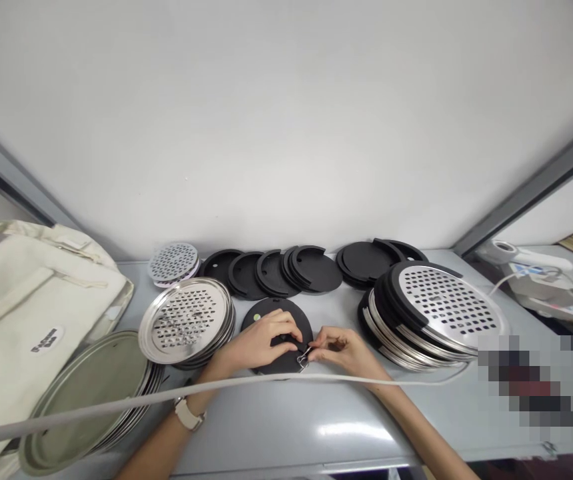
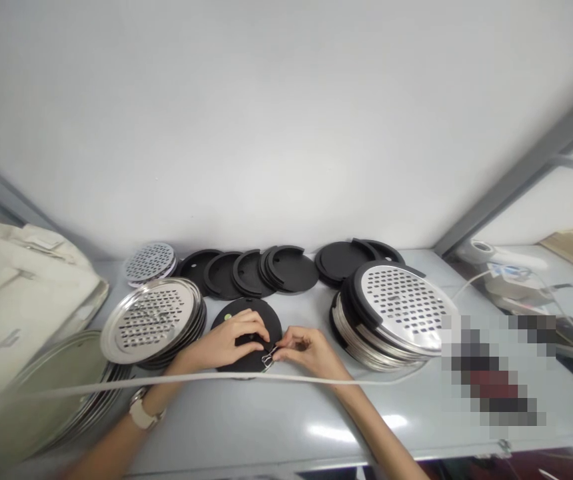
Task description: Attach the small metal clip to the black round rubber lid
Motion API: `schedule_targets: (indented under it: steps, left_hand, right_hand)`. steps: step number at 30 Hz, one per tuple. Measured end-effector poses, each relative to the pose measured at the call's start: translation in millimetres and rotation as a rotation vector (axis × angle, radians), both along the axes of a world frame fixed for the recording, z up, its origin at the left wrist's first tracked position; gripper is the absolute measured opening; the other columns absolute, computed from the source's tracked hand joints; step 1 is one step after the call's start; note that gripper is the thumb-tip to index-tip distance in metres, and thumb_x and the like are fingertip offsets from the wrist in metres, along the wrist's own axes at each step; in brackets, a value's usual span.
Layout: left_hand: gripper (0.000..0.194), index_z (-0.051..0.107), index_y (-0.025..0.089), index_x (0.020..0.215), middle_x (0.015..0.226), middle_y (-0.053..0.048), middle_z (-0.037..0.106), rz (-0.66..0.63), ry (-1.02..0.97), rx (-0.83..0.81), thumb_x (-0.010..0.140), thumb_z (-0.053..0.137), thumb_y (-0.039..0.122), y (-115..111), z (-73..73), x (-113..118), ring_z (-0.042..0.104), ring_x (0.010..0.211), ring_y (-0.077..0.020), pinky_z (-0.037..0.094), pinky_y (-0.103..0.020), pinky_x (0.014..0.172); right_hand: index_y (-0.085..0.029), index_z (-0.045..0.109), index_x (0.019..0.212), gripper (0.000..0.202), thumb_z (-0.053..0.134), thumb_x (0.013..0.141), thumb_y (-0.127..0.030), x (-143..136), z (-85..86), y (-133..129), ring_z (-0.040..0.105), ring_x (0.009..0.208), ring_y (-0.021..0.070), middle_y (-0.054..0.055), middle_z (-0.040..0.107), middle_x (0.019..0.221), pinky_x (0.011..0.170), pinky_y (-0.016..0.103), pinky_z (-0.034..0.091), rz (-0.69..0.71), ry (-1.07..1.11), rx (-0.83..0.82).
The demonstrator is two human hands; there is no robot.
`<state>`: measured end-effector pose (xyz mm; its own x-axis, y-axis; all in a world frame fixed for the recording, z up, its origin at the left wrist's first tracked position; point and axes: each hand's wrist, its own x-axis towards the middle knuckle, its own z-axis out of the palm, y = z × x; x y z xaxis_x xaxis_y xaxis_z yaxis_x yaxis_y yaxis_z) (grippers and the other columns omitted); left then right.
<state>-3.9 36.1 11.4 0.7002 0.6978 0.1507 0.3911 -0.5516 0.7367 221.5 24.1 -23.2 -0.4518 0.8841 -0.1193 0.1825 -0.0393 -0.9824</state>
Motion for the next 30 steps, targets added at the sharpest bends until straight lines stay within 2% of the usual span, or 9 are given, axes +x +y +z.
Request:
schedule_targets:
  steps: [8, 13, 17, 23, 30]
  left_hand:
    - [0.013, 0.063, 0.021, 0.100, 0.099, -0.003, 0.059, 0.009, 0.013, -0.003, 0.088, 0.058, 0.020, 0.0, -0.6, -0.1, 0.052, 0.098, -0.0166, 0.040, -0.029, 0.088]
    - [0.013, 0.063, 0.021, 0.100, 0.099, -0.003, 0.059, 0.009, 0.016, 0.001, 0.088, 0.058, 0.019, -0.4, 0.6, 0.4, 0.052, 0.098, -0.0163, 0.039, -0.028, 0.089]
    - [0.013, 0.063, 0.021, 0.099, 0.098, -0.002, 0.059, 0.009, 0.015, 0.000, 0.087, 0.059, 0.018, -0.8, 2.0, 0.7, 0.052, 0.097, -0.0158, 0.039, -0.028, 0.088]
    - [0.013, 0.063, 0.021, 0.099, 0.098, -0.002, 0.059, 0.011, 0.015, 0.007, 0.087, 0.059, 0.018, -0.9, 1.4, 0.3, 0.052, 0.097, -0.0154, 0.039, -0.027, 0.088]
    - [0.013, 0.063, 0.021, 0.100, 0.098, -0.003, 0.059, 0.014, 0.022, 0.000, 0.088, 0.058, 0.020, -0.6, 1.0, 0.4, 0.053, 0.097, -0.0166, 0.040, -0.029, 0.088]
  right_hand:
    - [-0.016, 0.058, 0.075, 0.027, 0.069, 0.077, -0.041, 2.6, 11.6, -1.2, 0.047, 0.066, 0.0104, -0.003, 0.051, 0.067, 0.062, 0.022, 0.036, 0.070, 0.001, 0.028]
    - [-0.017, 0.059, 0.086, 0.022, 0.066, 0.082, -0.037, 8.8, 18.4, -3.9, 0.052, 0.073, 0.0114, -0.001, 0.057, 0.075, 0.069, 0.024, 0.038, 0.117, 0.095, -0.042]
    - [-0.015, 0.065, 0.087, 0.023, 0.068, 0.080, -0.036, 9.3, 22.5, -6.9, 0.052, 0.070, 0.0114, 0.001, 0.061, 0.074, 0.066, 0.024, 0.038, 0.184, 0.084, -0.112]
    - [-0.014, 0.067, 0.084, 0.024, 0.070, 0.077, -0.037, 4.7, 18.3, -5.0, 0.051, 0.063, 0.0098, -0.001, 0.060, 0.066, 0.062, 0.023, 0.038, 0.104, 0.057, -0.096]
    - [-0.013, 0.068, 0.080, 0.026, 0.071, 0.074, -0.039, 2.5, 16.5, -1.0, 0.057, 0.065, 0.0118, 0.002, 0.066, 0.069, 0.065, 0.025, 0.043, 0.078, 0.071, -0.121]
